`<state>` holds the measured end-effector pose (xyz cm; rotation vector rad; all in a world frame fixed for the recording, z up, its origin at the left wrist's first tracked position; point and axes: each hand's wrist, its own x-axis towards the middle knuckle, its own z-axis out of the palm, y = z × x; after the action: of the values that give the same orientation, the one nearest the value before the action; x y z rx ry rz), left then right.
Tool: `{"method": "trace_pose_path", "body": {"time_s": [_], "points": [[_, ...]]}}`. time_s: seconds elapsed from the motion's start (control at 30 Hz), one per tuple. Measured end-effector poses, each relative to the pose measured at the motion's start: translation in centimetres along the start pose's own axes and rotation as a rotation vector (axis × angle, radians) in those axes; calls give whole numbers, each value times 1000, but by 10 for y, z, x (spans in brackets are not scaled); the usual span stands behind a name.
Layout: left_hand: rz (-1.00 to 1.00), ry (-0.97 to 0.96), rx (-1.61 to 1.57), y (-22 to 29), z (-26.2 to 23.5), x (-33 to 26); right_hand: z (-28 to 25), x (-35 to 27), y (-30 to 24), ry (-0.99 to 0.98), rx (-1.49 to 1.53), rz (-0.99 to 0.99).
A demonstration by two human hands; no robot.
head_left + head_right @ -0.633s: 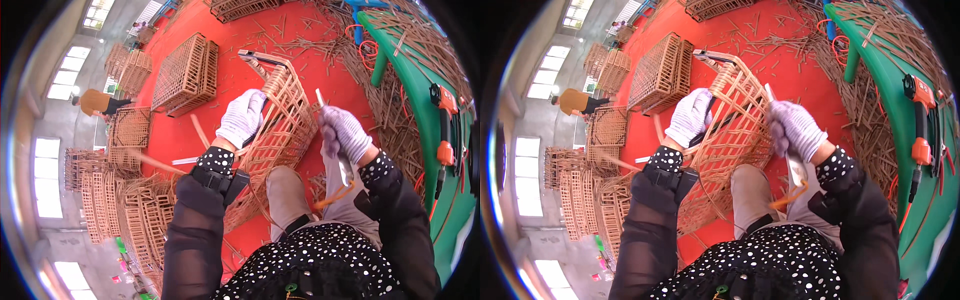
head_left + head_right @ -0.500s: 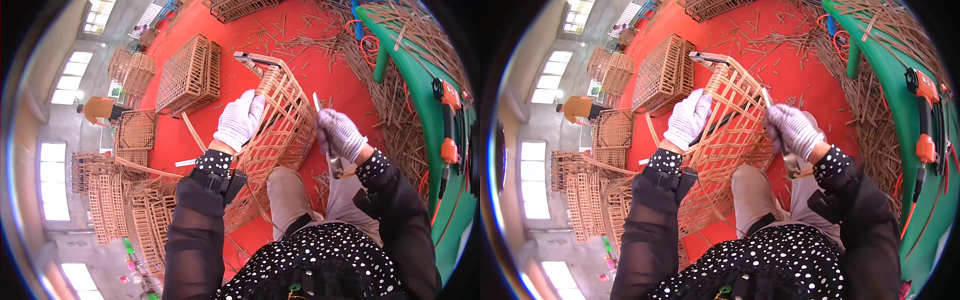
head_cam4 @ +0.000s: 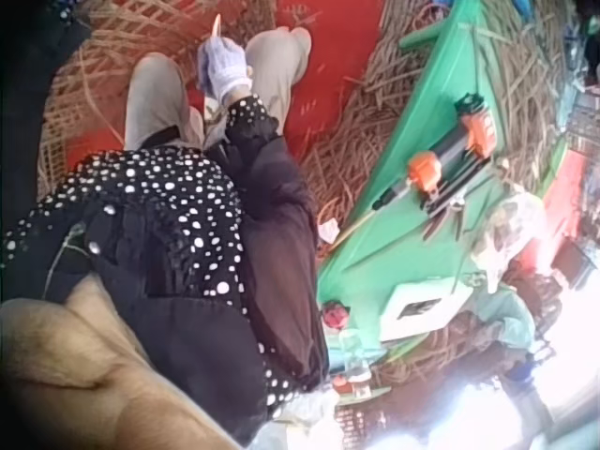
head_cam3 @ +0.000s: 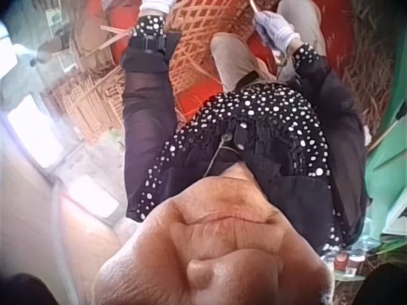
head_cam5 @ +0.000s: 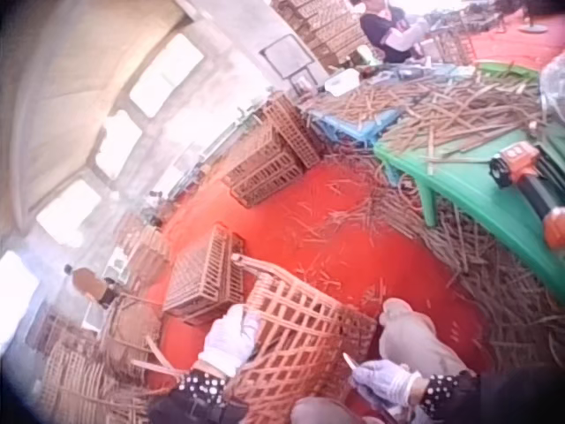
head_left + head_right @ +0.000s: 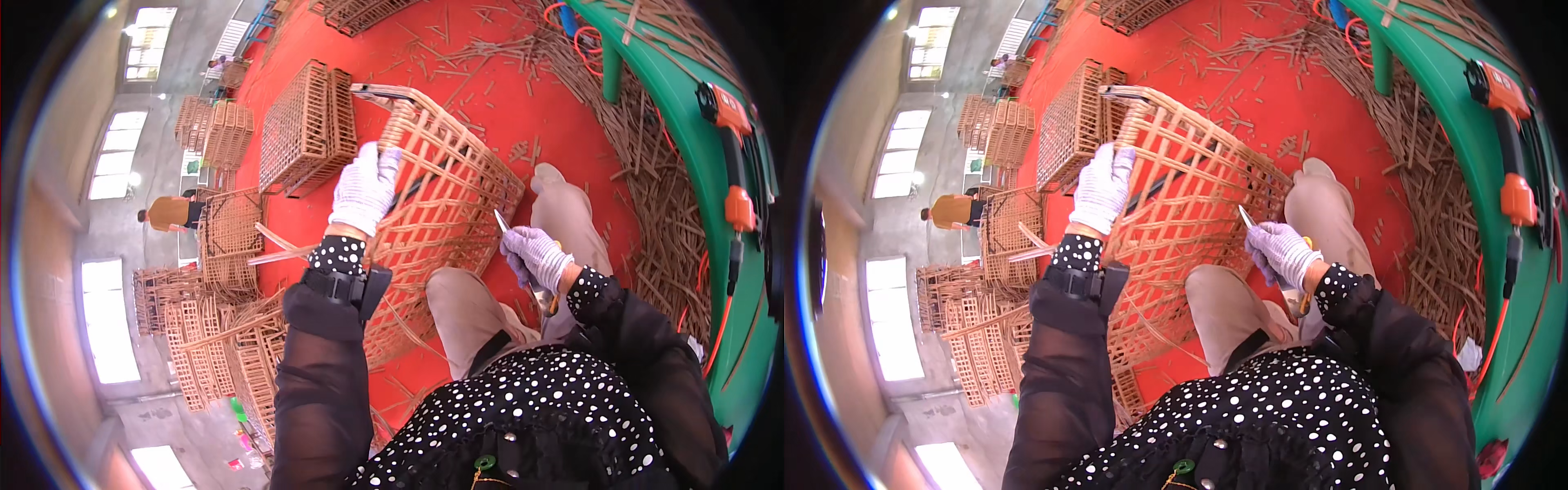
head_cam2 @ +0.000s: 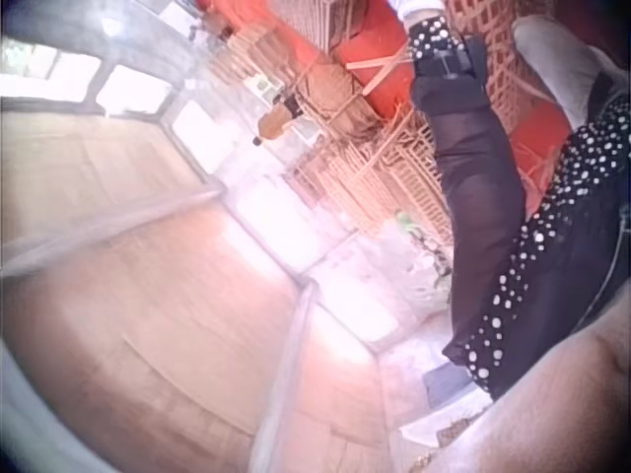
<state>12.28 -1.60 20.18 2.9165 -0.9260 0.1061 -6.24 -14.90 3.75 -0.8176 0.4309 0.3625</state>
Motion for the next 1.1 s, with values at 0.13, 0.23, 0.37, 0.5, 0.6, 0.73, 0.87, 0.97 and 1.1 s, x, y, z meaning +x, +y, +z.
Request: {"method": "trace_pose_path", "body": {"time_s": [0.13, 0.23, 0.37, 0.5, 0.6, 0.73, 0.87, 0.97, 1.1], "points": [[-110, -75, 197, 19, -3, 8, 1, 2, 11, -1, -158, -35], [-144, -74, 268, 28, -6, 0, 14, 27, -7, -182, -193, -142], [-172, -30, 313, 38, 2, -2, 31, 71, -26, -79, -237, -94], [-140, 77, 324, 27, 7, -5, 1, 95, -36, 202, 104, -101], [-67, 118, 269, 13, 4, -7, 16, 63, -32, -13, -239, 66], [-42, 136, 276, 20, 8, -16, 22, 83, -20, -95, -100, 7], [0, 126, 250, 13, 5, -23, 39, 72, -2, 34, 146, -47], [68, 191, 254, 3, 10, -23, 34, 68, 19, -111, 50, -70], [116, 180, 160, -13, 3, -21, 15, 72, 58, -47, -43, 121]]}}
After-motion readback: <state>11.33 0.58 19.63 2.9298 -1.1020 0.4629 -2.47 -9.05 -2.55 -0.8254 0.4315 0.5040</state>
